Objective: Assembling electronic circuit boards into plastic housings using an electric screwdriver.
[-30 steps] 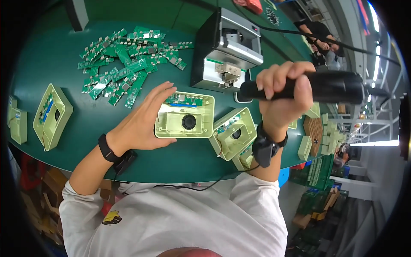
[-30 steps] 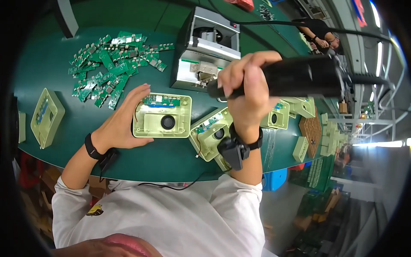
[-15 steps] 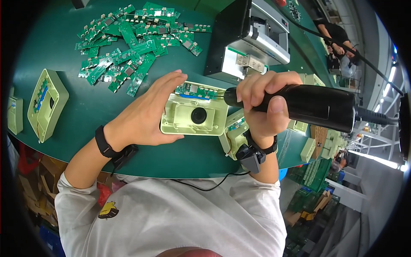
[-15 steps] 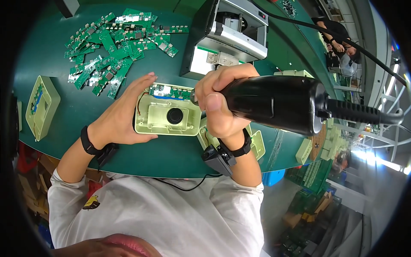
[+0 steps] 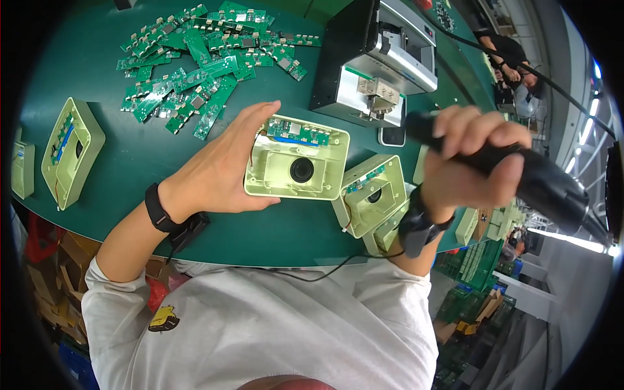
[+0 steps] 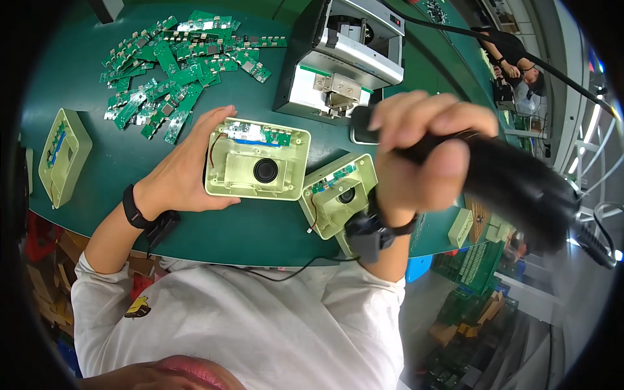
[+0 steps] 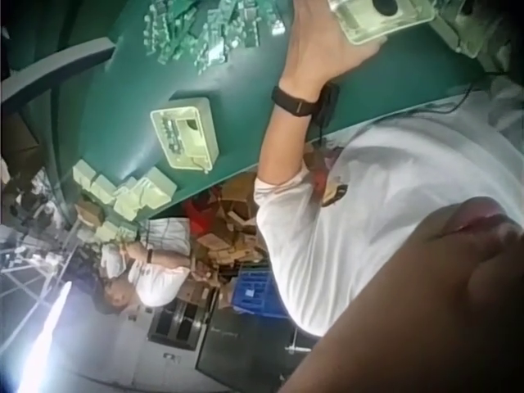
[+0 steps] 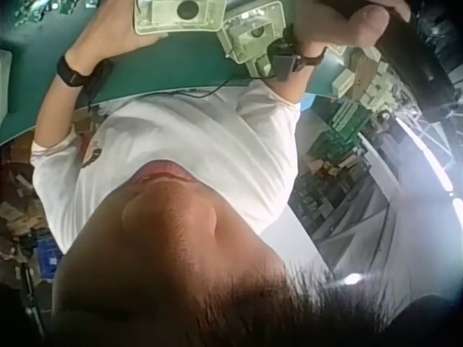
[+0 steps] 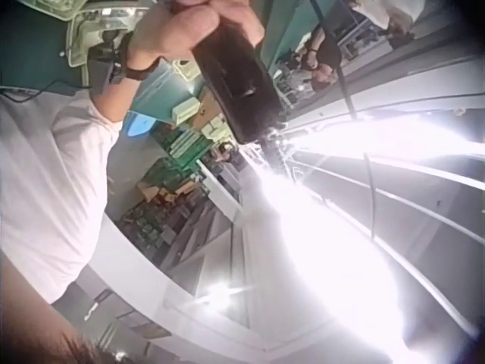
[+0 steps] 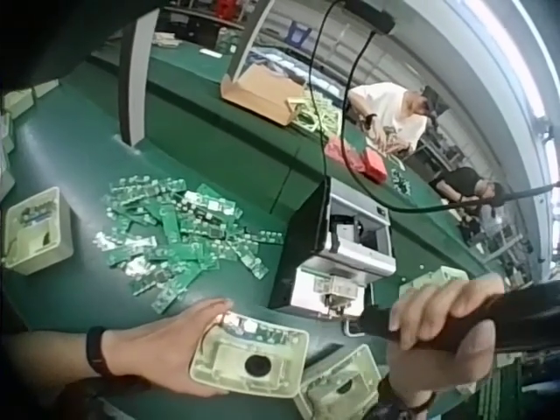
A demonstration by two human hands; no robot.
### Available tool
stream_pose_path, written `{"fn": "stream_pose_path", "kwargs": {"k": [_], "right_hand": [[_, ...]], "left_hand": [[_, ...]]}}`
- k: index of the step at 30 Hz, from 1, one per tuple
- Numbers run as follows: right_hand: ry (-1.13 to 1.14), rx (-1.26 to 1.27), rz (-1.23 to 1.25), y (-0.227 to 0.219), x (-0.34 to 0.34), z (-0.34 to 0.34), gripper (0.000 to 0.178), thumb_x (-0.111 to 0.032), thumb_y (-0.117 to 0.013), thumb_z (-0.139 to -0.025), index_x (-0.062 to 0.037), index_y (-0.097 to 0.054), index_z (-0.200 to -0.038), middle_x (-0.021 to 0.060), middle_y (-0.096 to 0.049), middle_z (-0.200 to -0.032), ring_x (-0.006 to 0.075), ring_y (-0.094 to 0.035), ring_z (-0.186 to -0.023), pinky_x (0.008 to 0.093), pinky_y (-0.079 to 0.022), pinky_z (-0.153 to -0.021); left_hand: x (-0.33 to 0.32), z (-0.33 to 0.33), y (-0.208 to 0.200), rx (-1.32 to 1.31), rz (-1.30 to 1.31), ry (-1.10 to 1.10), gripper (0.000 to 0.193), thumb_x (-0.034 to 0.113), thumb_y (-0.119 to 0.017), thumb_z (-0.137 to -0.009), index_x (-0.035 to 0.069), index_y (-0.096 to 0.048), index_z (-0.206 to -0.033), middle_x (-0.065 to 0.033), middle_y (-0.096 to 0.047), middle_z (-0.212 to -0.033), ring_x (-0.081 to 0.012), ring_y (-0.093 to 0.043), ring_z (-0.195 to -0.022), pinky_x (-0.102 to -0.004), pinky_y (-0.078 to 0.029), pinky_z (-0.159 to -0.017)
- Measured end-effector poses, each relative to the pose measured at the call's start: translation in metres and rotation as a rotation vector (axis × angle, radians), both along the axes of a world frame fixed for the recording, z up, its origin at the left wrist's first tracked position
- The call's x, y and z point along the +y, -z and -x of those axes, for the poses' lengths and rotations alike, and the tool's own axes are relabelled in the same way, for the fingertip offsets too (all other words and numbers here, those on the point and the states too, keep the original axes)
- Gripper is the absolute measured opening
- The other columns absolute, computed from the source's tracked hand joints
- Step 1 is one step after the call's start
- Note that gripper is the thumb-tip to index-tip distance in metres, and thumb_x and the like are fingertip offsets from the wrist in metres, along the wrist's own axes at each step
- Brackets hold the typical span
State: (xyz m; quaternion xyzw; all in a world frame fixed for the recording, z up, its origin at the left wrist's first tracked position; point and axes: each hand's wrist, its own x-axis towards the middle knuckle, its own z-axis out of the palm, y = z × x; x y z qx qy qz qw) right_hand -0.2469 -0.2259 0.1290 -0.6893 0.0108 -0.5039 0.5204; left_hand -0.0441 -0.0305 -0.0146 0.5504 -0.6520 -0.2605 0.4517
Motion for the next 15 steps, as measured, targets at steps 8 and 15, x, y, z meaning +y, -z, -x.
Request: {"fn": "stream_pose_path", "kwargs": {"k": [8, 15], "right_hand": [[0.125, 0.149, -0.148, 0.004, -0.013, -0.01, 0.03, -0.04, -0.054, -0.099, -0.0103, -0.051, -0.101, 0.0047, -0.049, -0.071, 0.0177, -0.047, -0.054, 0.0387, -0.044, -0.06], [-0.184, 0.158, -0.136, 0.017, 0.055, -0.063, 0.034, -0.038, -0.062, -0.097, -0.0079, -0.047, -0.103, 0.0058, -0.049, -0.07, 0.0179, -0.045, -0.052, 0.0379, -0.044, -0.055]], "left_hand": [[0.001, 0.001, 0.002, 0.019, 0.015, -0.002, 0.127, 0.022, -0.095, -0.067, 0.001, -0.017, -0.164, -0.029, -0.038, -0.156, -0.0466, -0.047, -0.141, -0.0481, -0.046, -0.114], [0.002, 0.004, 0.0, 0.089, -0.008, -0.013, 0.127, 0.023, -0.094, -0.068, 0.002, -0.015, -0.165, -0.0279, -0.041, -0.154, -0.0453, -0.051, -0.137, -0.0473, -0.048, -0.112]]}}
